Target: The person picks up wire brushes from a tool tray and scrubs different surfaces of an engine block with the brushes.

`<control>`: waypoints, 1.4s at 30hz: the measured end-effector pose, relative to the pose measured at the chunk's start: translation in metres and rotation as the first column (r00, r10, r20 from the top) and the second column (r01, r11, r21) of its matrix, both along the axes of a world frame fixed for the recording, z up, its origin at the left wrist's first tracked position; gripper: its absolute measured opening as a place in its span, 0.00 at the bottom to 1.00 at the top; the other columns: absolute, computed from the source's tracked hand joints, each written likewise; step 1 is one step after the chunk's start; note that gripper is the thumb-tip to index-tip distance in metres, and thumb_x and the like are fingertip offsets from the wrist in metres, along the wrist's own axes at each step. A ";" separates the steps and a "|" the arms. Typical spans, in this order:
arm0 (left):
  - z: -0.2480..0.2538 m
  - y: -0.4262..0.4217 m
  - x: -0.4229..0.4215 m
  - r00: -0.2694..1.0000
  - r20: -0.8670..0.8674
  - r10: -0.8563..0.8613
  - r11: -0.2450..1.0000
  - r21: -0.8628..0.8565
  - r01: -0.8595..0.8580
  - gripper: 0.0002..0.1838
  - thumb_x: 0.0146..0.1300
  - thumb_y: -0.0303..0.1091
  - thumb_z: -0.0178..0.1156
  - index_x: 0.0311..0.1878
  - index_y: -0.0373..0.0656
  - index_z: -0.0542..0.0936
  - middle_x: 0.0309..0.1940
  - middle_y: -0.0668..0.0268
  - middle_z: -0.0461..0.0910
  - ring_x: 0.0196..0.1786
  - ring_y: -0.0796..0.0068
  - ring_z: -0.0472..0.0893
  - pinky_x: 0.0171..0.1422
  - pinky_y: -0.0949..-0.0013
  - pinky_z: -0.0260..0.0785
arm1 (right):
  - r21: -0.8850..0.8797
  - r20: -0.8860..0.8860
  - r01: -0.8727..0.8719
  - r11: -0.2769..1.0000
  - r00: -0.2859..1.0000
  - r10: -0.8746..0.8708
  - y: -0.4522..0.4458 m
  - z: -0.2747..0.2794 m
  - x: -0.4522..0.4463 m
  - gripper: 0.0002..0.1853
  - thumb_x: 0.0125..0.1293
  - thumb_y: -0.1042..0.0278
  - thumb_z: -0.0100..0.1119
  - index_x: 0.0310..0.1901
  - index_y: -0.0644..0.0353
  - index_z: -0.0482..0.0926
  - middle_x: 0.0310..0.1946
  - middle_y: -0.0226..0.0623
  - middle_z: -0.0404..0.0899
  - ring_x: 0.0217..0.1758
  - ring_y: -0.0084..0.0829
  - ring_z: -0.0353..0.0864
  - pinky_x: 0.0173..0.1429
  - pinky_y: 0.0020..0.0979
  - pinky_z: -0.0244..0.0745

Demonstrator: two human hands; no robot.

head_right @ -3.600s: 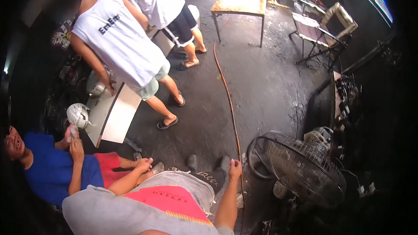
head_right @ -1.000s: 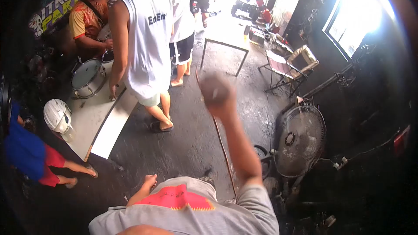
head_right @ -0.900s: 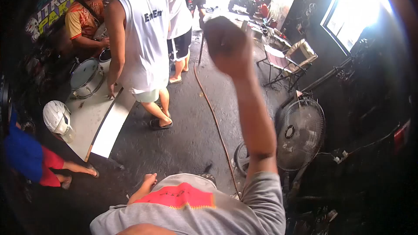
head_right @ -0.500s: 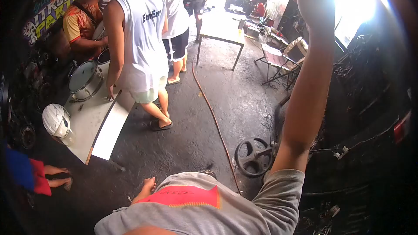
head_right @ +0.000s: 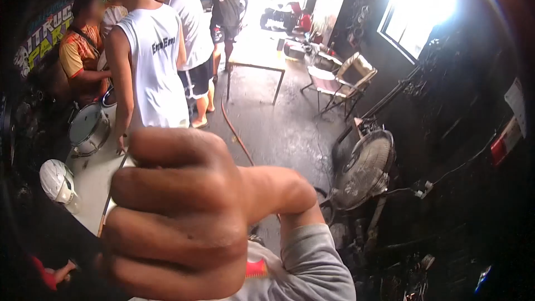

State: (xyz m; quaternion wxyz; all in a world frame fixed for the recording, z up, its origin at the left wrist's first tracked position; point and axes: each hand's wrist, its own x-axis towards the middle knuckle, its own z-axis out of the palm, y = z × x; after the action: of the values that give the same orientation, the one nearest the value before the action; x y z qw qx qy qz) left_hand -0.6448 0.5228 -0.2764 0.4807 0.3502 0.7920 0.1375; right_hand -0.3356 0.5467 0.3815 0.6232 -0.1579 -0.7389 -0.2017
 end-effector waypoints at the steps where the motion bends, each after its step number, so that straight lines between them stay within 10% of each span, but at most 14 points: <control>1: 0.007 -0.002 0.001 1.000 0.010 0.007 1.000 -0.018 -0.006 0.16 0.53 0.41 0.56 0.24 0.35 0.76 0.15 0.61 0.75 0.14 0.72 0.71 0.20 0.64 0.61 | 0.016 -0.016 -0.041 0.999 0.999 0.042 0.001 0.005 -0.004 0.03 0.50 0.70 0.56 0.24 0.58 0.75 0.17 0.33 0.72 0.16 0.29 0.70 0.21 0.27 0.65; 14: 0.069 -0.026 0.011 0.999 -0.039 0.031 0.991 -0.127 -0.036 0.20 0.56 0.44 0.54 0.20 0.34 0.77 0.16 0.61 0.76 0.15 0.72 0.71 0.21 0.66 0.60 | 0.014 -0.117 -0.159 0.987 0.980 0.160 0.000 -0.001 -0.009 0.05 0.48 0.71 0.57 0.21 0.58 0.72 0.15 0.31 0.67 0.14 0.27 0.65 0.20 0.26 0.59; 42: 0.034 -0.021 0.002 0.980 -0.063 -0.191 0.978 -0.097 0.184 0.20 0.55 0.47 0.54 0.26 0.35 0.78 0.20 0.57 0.78 0.20 0.66 0.77 0.27 0.65 0.69 | 0.089 -0.232 -0.264 0.961 0.932 0.277 -0.044 -0.009 -0.011 0.13 0.45 0.74 0.60 0.13 0.59 0.65 0.10 0.28 0.57 0.09 0.22 0.56 0.16 0.25 0.47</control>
State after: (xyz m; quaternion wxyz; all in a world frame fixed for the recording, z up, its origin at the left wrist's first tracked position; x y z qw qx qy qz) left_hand -0.6429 0.5019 -0.2423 0.4783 0.4059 0.7776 0.0427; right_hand -0.3470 0.5024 0.3728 0.7346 -0.0605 -0.6662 -0.1140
